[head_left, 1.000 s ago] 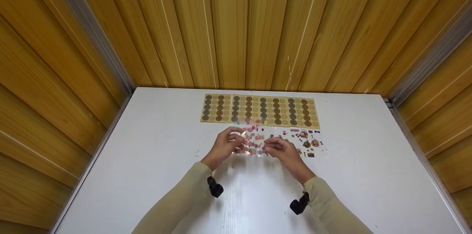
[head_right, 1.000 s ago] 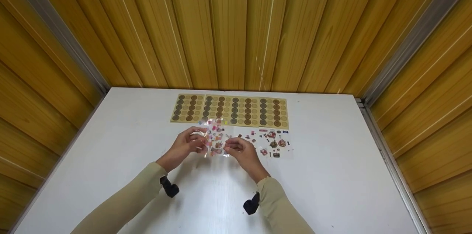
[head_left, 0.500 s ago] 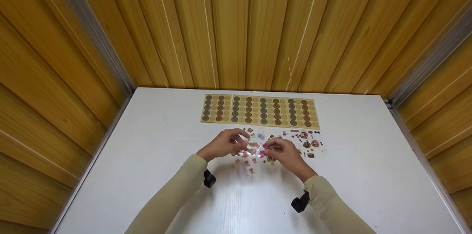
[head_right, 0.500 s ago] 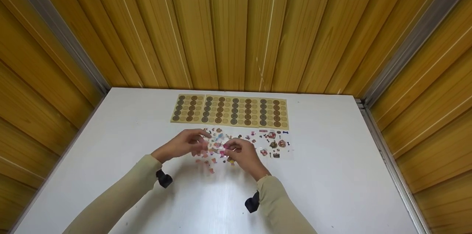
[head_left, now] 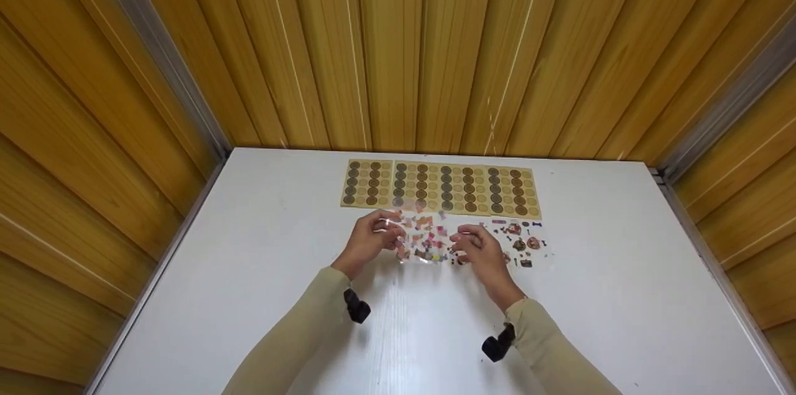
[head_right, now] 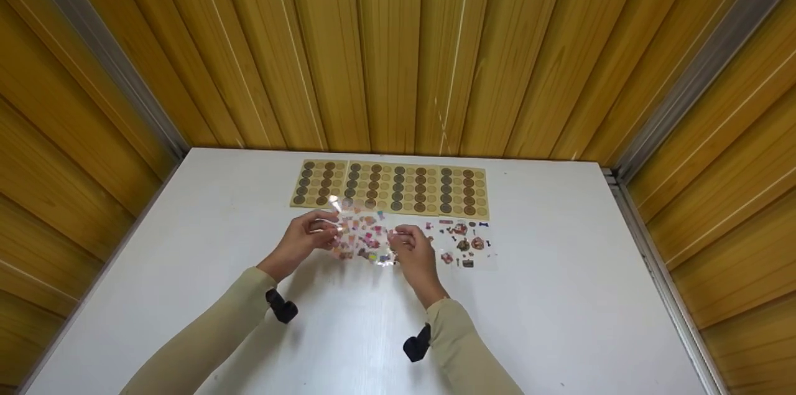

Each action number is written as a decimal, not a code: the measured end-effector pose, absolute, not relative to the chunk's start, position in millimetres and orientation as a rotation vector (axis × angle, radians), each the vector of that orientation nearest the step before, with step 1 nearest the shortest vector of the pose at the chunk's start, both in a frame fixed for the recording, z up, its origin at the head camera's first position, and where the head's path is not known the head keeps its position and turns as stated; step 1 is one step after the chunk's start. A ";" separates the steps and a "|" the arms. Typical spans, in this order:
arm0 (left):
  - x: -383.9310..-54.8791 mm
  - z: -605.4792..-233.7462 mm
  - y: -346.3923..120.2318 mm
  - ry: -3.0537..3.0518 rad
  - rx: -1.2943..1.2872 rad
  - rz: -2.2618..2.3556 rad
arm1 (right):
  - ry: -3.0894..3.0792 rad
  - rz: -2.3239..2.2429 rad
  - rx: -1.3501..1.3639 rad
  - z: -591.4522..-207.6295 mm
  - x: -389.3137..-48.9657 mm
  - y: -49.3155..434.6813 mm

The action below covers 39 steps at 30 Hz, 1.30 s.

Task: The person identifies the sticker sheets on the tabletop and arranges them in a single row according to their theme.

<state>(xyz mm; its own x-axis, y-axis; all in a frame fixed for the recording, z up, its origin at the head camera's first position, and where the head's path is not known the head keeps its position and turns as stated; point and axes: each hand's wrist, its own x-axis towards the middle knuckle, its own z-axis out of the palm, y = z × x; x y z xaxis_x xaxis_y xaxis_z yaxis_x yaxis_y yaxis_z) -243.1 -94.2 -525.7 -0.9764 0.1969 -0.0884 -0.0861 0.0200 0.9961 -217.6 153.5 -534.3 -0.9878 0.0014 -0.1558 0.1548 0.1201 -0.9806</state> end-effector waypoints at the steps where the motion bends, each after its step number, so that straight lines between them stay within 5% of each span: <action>1: -243.8 -524.6 -98.7 2.124 0.080 2.069 | 2.291 -1.969 0.171 -535.6 -218.3 157.2; 17: -246.5 -551.2 -170.4 2.586 -0.533 1.529 | 2.499 -1.749 0.293 -551.6 -221.6 207.8; 32: -213.0 -556.2 -137.1 2.992 0.203 0.641 | 2.678 -1.585 0.192 -560.4 -210.6 208.8; 39: -213.7 -556.7 -128.1 3.060 0.338 0.500 | 2.798 -1.414 -0.008 -562.5 -200.7 204.9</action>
<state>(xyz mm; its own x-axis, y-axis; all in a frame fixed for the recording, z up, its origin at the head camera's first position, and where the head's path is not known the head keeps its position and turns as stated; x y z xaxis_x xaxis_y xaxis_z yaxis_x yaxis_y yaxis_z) -213.7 -128.1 -556.7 -0.9763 0.2161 0.0129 0.2090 0.9251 0.3171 -200.7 204.9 -562.5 -1.0000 -0.0073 -0.0038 -0.0013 0.5932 -0.8051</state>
